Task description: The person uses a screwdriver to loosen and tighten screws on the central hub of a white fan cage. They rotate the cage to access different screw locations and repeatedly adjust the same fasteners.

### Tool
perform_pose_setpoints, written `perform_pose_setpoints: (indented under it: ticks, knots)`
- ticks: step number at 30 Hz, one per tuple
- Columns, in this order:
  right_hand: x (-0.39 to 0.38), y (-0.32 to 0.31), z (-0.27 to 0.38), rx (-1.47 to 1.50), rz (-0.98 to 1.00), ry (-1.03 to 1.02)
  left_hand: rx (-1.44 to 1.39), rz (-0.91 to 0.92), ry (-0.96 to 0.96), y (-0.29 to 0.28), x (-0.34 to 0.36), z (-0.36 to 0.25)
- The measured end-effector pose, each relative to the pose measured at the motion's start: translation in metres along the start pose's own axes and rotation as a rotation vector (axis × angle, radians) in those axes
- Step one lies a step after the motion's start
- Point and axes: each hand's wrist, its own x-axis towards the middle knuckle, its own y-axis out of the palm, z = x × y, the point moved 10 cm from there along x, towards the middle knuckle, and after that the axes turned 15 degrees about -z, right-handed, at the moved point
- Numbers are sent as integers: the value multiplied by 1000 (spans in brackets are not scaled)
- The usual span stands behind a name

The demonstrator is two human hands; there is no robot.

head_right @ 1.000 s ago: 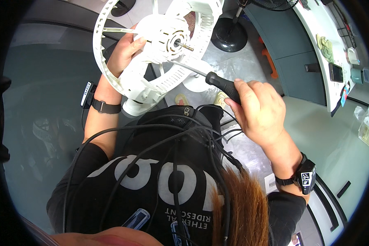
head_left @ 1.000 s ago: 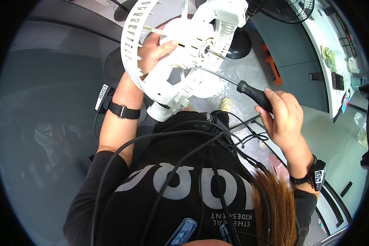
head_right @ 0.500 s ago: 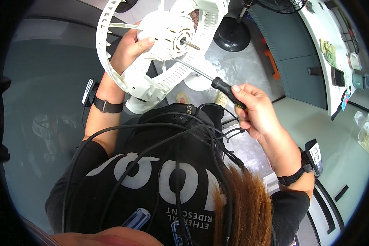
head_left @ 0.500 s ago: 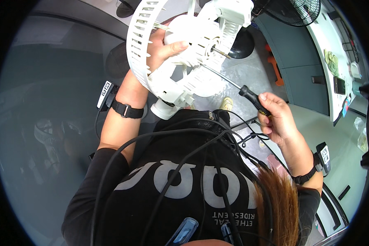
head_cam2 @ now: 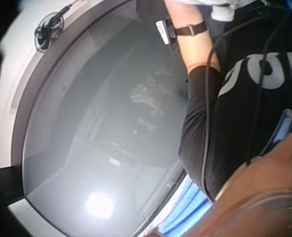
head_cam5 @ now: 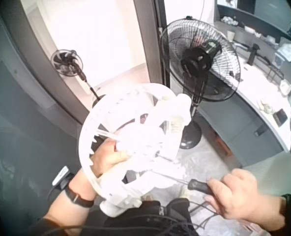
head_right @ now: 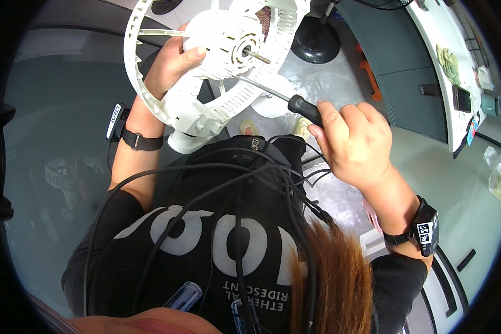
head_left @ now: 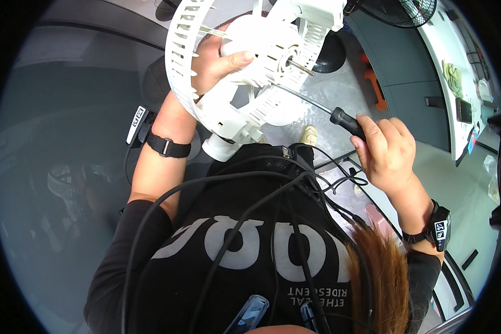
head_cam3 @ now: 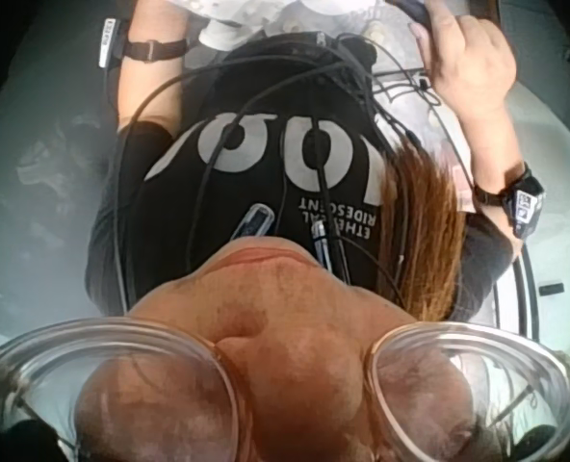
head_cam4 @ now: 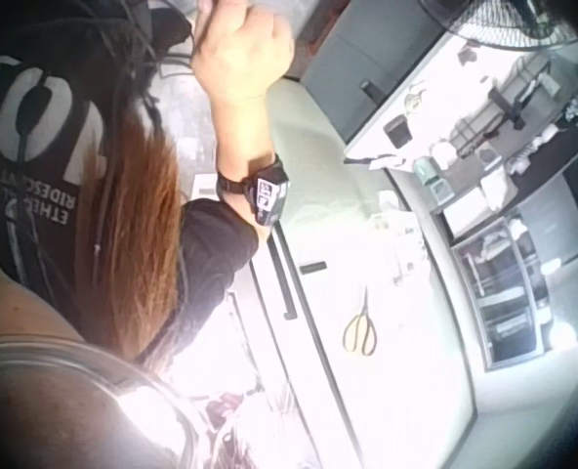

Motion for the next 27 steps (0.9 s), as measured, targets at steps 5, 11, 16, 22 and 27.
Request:
perform_pose_setpoints:
  ticks: [5, 11, 16, 22, 27]
  knots:
    - [-34, 36, -54, 540, 53, 936, -25, -78, 26, -5, -1, -3]
    - [-103, 84, -27, 1211, 319, 1819, -29, -84, 45, -5, 0, -5]
    - [-89, 77, -28, 1108, 241, 1538, 71, -40, 33, -4, 0, -1]
    - [-50, 37, -17, 915, 232, 925, -18, -72, -44, -5, -11, -7]
    - [-121, 88, 12, 1748, 359, 1892, -120, -45, -100, -9, -2, 13]
